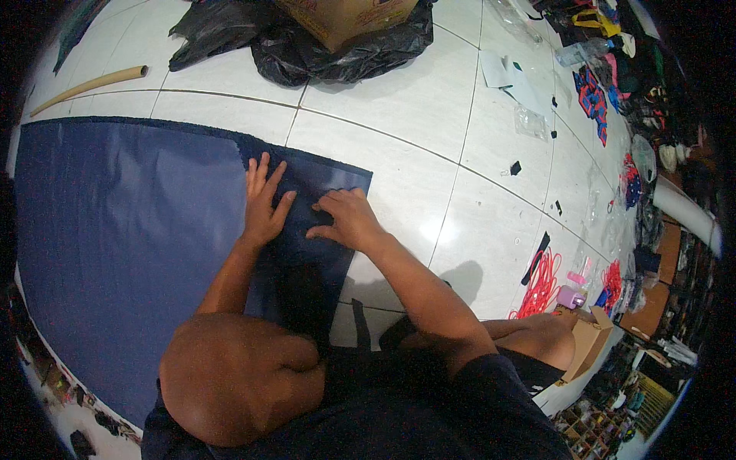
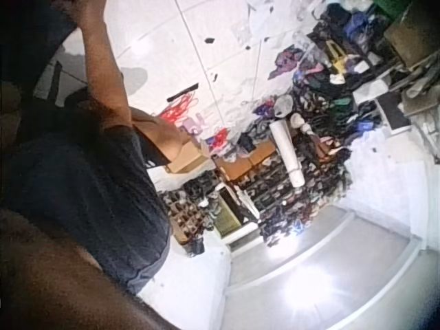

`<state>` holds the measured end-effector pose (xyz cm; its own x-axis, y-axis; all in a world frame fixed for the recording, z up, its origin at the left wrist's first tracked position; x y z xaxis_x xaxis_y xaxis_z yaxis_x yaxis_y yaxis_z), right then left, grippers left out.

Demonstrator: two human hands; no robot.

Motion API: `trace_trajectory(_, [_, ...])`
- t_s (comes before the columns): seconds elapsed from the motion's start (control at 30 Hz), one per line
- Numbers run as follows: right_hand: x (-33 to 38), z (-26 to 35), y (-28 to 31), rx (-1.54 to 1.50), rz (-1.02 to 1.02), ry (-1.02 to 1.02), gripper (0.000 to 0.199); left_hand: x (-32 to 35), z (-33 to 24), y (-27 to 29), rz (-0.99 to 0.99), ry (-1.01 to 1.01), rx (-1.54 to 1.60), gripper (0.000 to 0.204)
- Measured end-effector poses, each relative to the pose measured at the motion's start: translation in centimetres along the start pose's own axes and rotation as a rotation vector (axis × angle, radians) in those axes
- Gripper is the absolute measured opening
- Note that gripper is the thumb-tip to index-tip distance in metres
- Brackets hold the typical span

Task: The person unfolds a large piece of blue fabric on a tiled floor, uses a heavy circular weight to hold it in place, and then uses a small piece of white chalk to mark lines along one edge of the textile.

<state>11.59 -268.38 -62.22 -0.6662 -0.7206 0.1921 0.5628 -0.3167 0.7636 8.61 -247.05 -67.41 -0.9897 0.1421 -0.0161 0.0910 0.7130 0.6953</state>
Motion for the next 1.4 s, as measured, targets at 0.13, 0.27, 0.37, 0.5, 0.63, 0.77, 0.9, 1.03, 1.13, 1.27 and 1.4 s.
trace_trajectory(0.13, [-0.1,-2.3,-1.1,-0.272,0.057,-0.119,0.03,-0.3,-0.2,0.0,0.013,-0.001,0.01,0.057])
trace_trajectory(0.27, [-0.1,-3.5,0.2,-0.583,0.22,-0.529,0.033,-0.1,0.0,0.0,-0.013,0.032,-0.001,0.058])
trace_trajectory(0.37, [0.6,-3.2,1.0,-0.015,-0.59,-0.291,0.043,-0.1,-0.3,0.0,-0.005,0.013,0.014,0.058])
trace_trajectory(0.5, [0.1,-0.2,2.2,0.15,-0.001,-0.021,0.061,0.2,0.0,0.0,-0.018,0.026,-0.002,0.057])
trace_trajectory(0.63, [0.9,-1.0,-0.7,-0.029,-0.089,-0.008,0.039,0.1,-0.2,-0.1,-0.017,0.008,-0.002,0.056])
trace_trajectory(0.77, [0.4,-3.6,-0.6,-0.303,0.131,-0.248,0.03,-0.2,0.0,-0.1,-0.01,0.005,0.008,0.057])
trace_trajectory(0.9, [0.8,-4.2,0.3,-0.13,-0.341,-0.272,0.034,0.0,0.0,-0.2,-0.011,0.014,0.01,0.057])
trace_trajectory(1.03, [0.5,-0.7,1.8,0.147,-0.288,-0.042,0.047,0.0,0.2,-0.3,-0.017,0.024,0.014,0.056])
trace_trajectory(1.13, [0.5,-0.3,-0.4,0.103,-0.101,0.075,0.045,0.0,0.1,-0.2,-0.021,0.016,-0.004,0.056])
trace_trajectory(1.27, [0.3,-1.5,-0.5,-0.105,-0.026,-0.071,0.034,0.1,0.1,-0.1,-0.017,0.011,0.004,0.057])
trace_trajectory(1.4, [0.1,-4.1,0.2,-0.281,0.085,-0.356,0.036,-0.1,0.0,-0.1,-0.032,0.008,0.026,0.058])
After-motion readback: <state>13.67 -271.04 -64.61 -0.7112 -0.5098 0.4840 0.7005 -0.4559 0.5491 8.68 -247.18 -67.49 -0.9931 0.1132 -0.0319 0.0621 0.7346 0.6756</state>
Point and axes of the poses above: each hand's wrist, its own x-axis away from the middle knuckle, its own y-axis out of the back of the hand, z = x × y, the point moved 2 cm from there along -x, towards the middle knuckle, and after that the axes turned 9 degrees about z, right-handed, at the moved point
